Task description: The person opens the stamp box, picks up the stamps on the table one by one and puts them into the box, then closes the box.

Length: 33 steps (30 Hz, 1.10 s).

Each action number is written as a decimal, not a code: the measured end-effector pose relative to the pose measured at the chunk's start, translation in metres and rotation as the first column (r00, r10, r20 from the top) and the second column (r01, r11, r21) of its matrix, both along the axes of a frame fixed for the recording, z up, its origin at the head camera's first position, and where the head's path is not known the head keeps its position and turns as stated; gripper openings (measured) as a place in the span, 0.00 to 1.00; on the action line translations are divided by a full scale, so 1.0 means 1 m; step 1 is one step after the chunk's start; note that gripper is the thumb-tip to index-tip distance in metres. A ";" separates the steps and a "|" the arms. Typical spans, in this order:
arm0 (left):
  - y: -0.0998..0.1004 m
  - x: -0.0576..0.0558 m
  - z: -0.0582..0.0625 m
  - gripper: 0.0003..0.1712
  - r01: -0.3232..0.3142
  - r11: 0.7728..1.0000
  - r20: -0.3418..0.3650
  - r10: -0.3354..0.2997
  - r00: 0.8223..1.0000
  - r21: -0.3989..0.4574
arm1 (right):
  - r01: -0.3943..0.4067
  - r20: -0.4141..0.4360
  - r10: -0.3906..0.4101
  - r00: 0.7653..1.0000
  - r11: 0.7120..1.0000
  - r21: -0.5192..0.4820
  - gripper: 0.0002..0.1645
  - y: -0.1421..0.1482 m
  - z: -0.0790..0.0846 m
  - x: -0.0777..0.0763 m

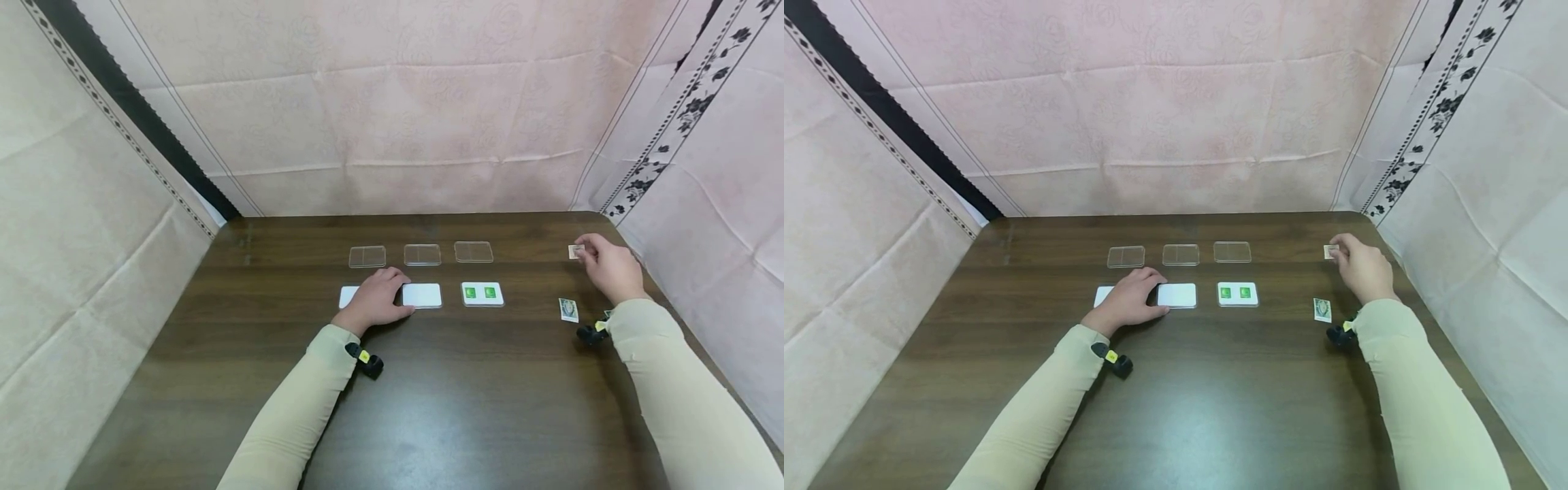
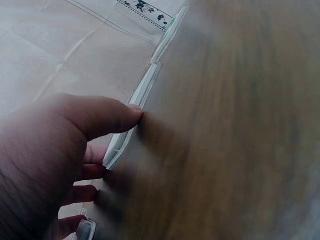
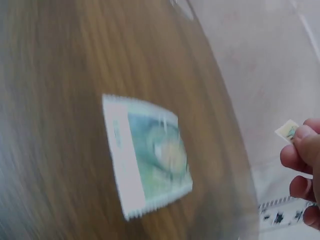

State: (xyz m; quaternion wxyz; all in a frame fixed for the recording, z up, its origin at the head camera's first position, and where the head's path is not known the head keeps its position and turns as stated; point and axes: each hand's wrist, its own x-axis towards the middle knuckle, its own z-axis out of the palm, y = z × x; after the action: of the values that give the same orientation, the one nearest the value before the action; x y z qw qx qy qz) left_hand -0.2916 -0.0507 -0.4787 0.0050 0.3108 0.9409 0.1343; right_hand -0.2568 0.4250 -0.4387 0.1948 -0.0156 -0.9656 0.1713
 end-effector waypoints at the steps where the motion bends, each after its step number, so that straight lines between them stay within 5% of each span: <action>1: 0.000 0.000 0.000 0.35 0.002 1.000 0.001 -0.002 1.000 0.001 | -0.003 0.002 0.003 1.000 1.000 -0.007 0.14 -0.004 0.001 0.001; 15: -0.004 0.000 -0.004 0.35 -0.014 1.000 0.018 0.014 1.000 0.006 | -0.053 0.019 0.057 0.998 0.988 -0.145 0.14 -0.082 0.009 0.012; 33: 0.000 -0.001 -0.004 0.35 -0.008 1.000 0.011 0.008 1.000 0.009 | -0.122 0.053 0.153 0.987 0.919 -0.374 0.18 -0.164 -0.004 0.011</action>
State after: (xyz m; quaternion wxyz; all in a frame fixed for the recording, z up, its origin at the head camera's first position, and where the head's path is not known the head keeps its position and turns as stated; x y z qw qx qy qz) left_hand -0.2926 -0.0503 -0.4825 0.0083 0.3063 0.9415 0.1402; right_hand -0.2453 0.2610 -0.4423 0.1364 0.0089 -0.9220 0.3623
